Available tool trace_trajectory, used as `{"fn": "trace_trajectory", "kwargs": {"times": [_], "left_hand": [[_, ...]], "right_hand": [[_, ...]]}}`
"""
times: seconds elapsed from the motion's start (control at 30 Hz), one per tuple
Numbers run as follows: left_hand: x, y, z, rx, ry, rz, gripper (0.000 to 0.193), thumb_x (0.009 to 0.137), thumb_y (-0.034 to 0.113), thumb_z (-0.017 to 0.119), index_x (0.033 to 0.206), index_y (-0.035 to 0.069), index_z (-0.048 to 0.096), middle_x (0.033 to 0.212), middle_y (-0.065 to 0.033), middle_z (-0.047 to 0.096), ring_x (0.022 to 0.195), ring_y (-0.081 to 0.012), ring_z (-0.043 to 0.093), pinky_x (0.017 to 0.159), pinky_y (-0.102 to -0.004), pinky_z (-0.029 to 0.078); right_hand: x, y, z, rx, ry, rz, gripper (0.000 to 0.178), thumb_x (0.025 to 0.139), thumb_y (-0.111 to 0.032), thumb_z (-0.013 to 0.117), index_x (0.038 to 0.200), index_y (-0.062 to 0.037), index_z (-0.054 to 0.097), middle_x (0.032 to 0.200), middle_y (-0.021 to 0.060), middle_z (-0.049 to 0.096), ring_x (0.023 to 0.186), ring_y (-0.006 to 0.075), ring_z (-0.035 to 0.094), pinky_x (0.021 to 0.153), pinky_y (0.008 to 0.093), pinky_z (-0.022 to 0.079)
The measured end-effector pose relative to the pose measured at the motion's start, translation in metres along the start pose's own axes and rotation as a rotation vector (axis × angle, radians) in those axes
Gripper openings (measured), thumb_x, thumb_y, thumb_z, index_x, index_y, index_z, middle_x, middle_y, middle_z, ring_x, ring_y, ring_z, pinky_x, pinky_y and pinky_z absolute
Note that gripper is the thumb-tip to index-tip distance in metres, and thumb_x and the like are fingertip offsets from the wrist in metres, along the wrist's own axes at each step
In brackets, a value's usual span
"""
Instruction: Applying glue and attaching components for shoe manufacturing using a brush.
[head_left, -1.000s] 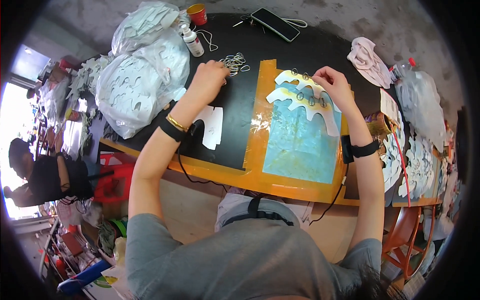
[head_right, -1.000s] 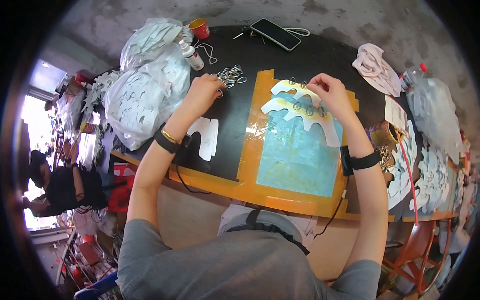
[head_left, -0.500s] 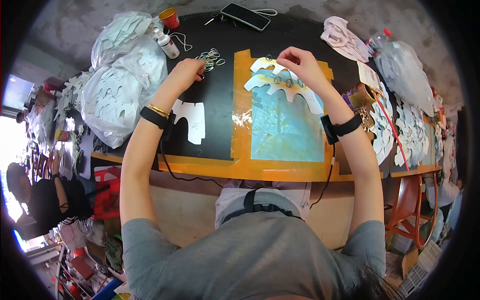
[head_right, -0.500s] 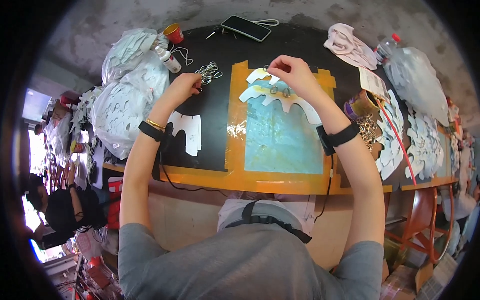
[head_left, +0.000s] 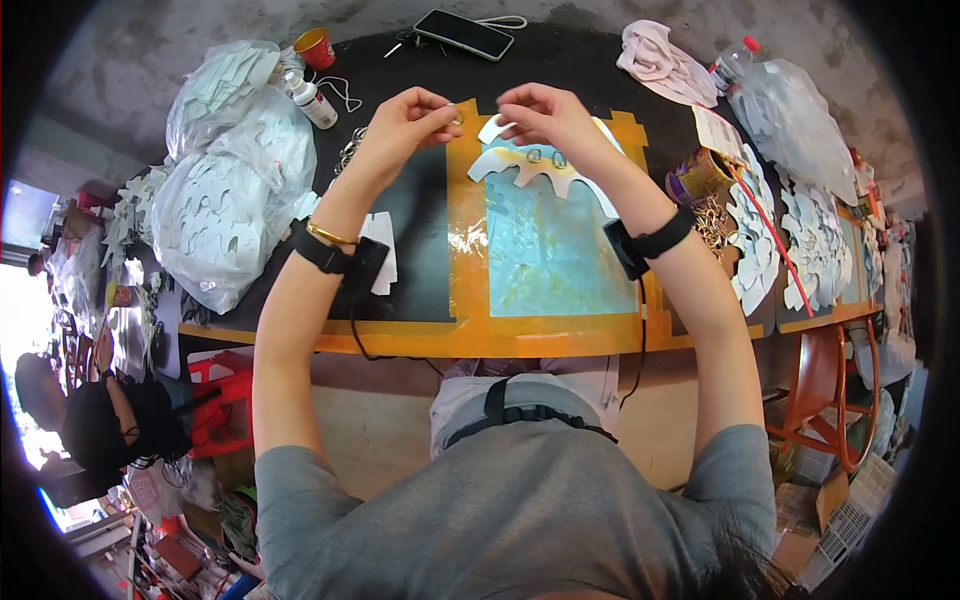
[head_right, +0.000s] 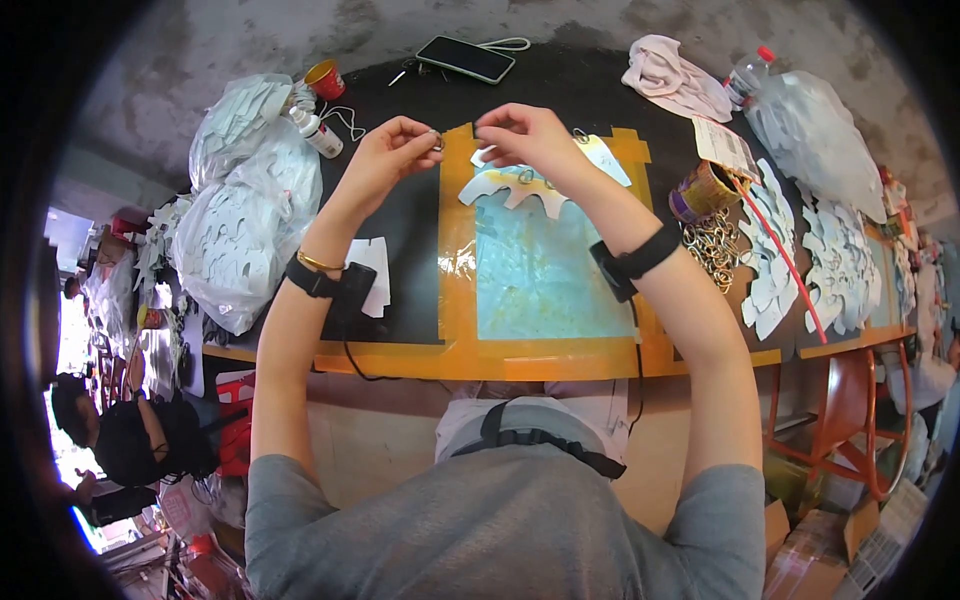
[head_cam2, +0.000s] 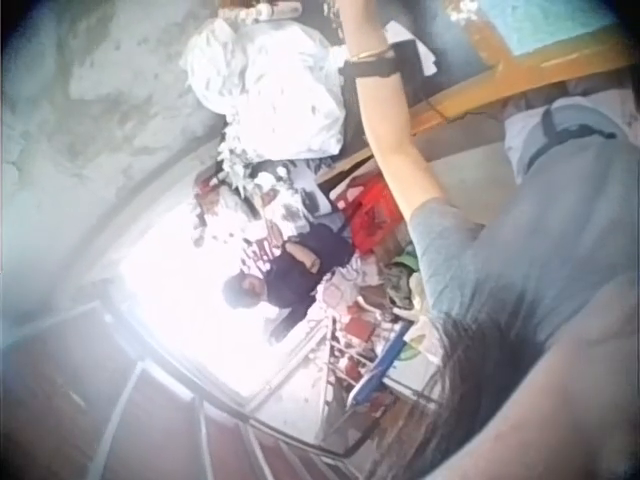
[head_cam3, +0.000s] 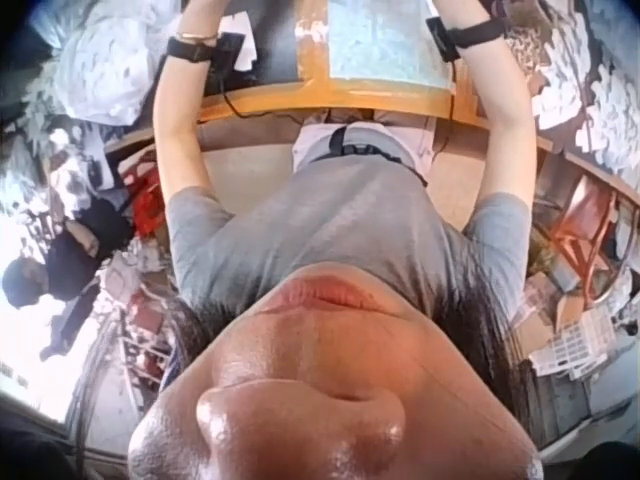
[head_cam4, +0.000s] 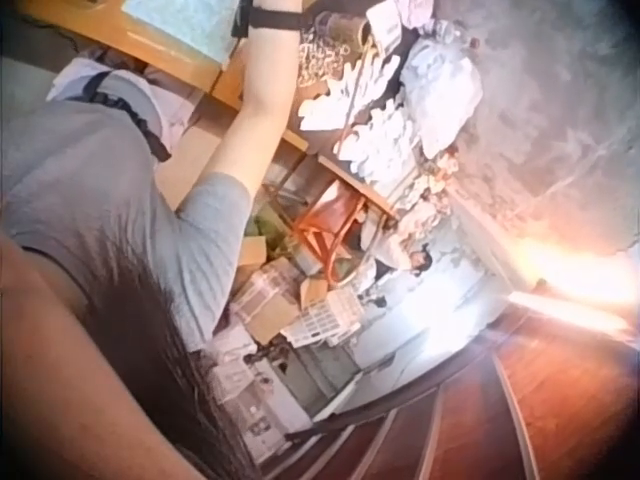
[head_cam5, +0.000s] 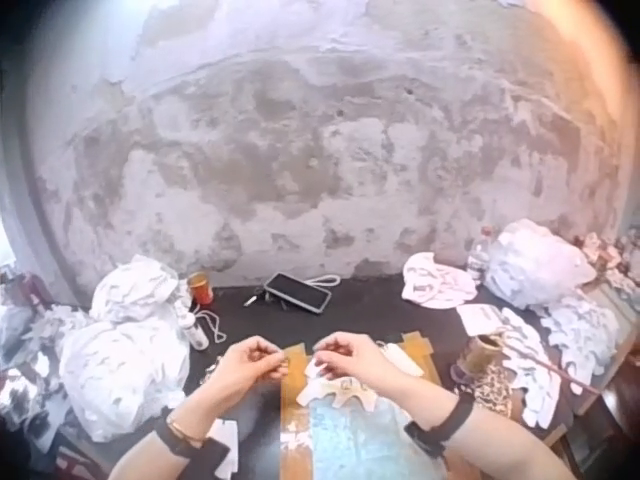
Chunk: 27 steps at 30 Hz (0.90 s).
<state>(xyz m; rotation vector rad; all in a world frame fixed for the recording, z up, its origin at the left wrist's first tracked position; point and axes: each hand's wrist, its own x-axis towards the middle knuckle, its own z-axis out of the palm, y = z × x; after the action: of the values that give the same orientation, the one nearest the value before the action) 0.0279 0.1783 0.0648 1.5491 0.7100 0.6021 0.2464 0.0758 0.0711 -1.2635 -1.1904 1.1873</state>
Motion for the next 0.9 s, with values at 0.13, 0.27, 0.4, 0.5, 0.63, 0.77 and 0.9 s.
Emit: {"fn": "trace_trajectory", "kwargs": {"times": [0.13, 0.27, 0.4, 0.5, 0.63, 0.77, 0.9], "left_hand": [[0.007, 0.002, 0.027, -0.316, 0.024, -0.044, 0.015, 0.095, 0.015, 0.064, 0.106, 0.004, 0.062, 0.098, -0.0021, 0.066, 0.087, -0.0089, 0.062, 0.077, -0.0229, 0.050], [0.015, -0.005, 0.038, -0.397, 0.040, -0.052, 0.018, 0.095, 0.015, 0.065, 0.107, 0.003, 0.062, 0.099, -0.0028, 0.066, 0.089, -0.0100, 0.062, 0.079, -0.0231, 0.050], [0.009, -0.011, 0.043, 0.094, 0.056, -0.008, 0.018, 0.092, 0.012, 0.065, 0.106, 0.001, 0.063, 0.095, -0.0059, 0.067, 0.087, -0.0150, 0.065, 0.076, -0.0256, 0.051], [-0.010, -0.019, 0.039, 0.727, -0.043, 0.343, 0.016, 0.088, 0.009, 0.066, 0.100, 0.000, 0.065, 0.091, -0.0110, 0.068, 0.085, -0.0213, 0.068, 0.075, -0.0287, 0.052], [-0.018, -0.036, 0.043, 0.869, -0.070, 0.456, 0.011, 0.087, 0.008, 0.064, 0.095, 0.000, 0.065, 0.090, -0.0152, 0.066, 0.090, -0.0314, 0.063, 0.080, -0.0390, 0.050], [-0.016, -0.041, 0.047, 0.892, -0.057, 0.435, 0.013, 0.086, 0.005, 0.061, 0.098, -0.001, 0.062, 0.091, -0.0167, 0.066, 0.092, -0.0344, 0.062, 0.082, -0.0419, 0.049], [-0.013, -0.044, 0.047, 0.864, -0.040, 0.405, 0.016, 0.086, 0.002, 0.059, 0.102, 0.000, 0.060, 0.092, -0.0171, 0.066, 0.092, -0.0343, 0.062, 0.082, -0.0422, 0.050]], "right_hand": [[0.010, 0.003, 0.021, 0.234, -0.004, -0.010, 0.030, 0.090, -0.016, 0.071, 0.111, 0.0036, 0.063, 0.099, 0.0113, 0.070, 0.085, 0.0146, 0.071, 0.080, 0.0242, 0.058], [0.016, 0.017, 0.013, 0.361, 0.089, 0.010, 0.023, 0.091, -0.011, 0.068, 0.110, 0.0033, 0.067, 0.096, 0.0090, 0.071, 0.081, 0.0122, 0.069, 0.077, 0.0229, 0.057], [0.022, 0.033, -0.001, 0.461, 0.161, 0.022, 0.021, 0.090, -0.010, 0.069, 0.108, 0.0023, 0.068, 0.091, 0.0071, 0.071, 0.080, 0.0112, 0.069, 0.073, 0.0215, 0.056], [0.025, 0.030, -0.022, -0.032, 0.221, 0.048, 0.020, 0.089, -0.009, 0.069, 0.106, 0.0017, 0.070, 0.087, 0.0064, 0.072, 0.077, 0.0104, 0.068, 0.069, 0.0207, 0.055], [0.034, 0.044, -0.030, -0.190, -0.007, 0.143, 0.020, 0.089, -0.012, 0.070, 0.104, 0.0006, 0.071, 0.085, 0.0051, 0.071, 0.070, 0.0085, 0.066, 0.066, 0.0222, 0.053], [0.041, 0.050, -0.026, -0.349, -0.062, 0.091, 0.017, 0.088, -0.011, 0.069, 0.099, 0.0020, 0.072, 0.083, 0.0063, 0.072, 0.070, 0.0088, 0.065, 0.066, 0.0226, 0.054], [0.044, 0.049, -0.027, -0.552, -0.111, 0.046, 0.017, 0.084, -0.014, 0.072, 0.094, -0.0008, 0.075, 0.082, 0.0061, 0.072, 0.071, 0.0106, 0.064, 0.069, 0.0263, 0.053]]}}
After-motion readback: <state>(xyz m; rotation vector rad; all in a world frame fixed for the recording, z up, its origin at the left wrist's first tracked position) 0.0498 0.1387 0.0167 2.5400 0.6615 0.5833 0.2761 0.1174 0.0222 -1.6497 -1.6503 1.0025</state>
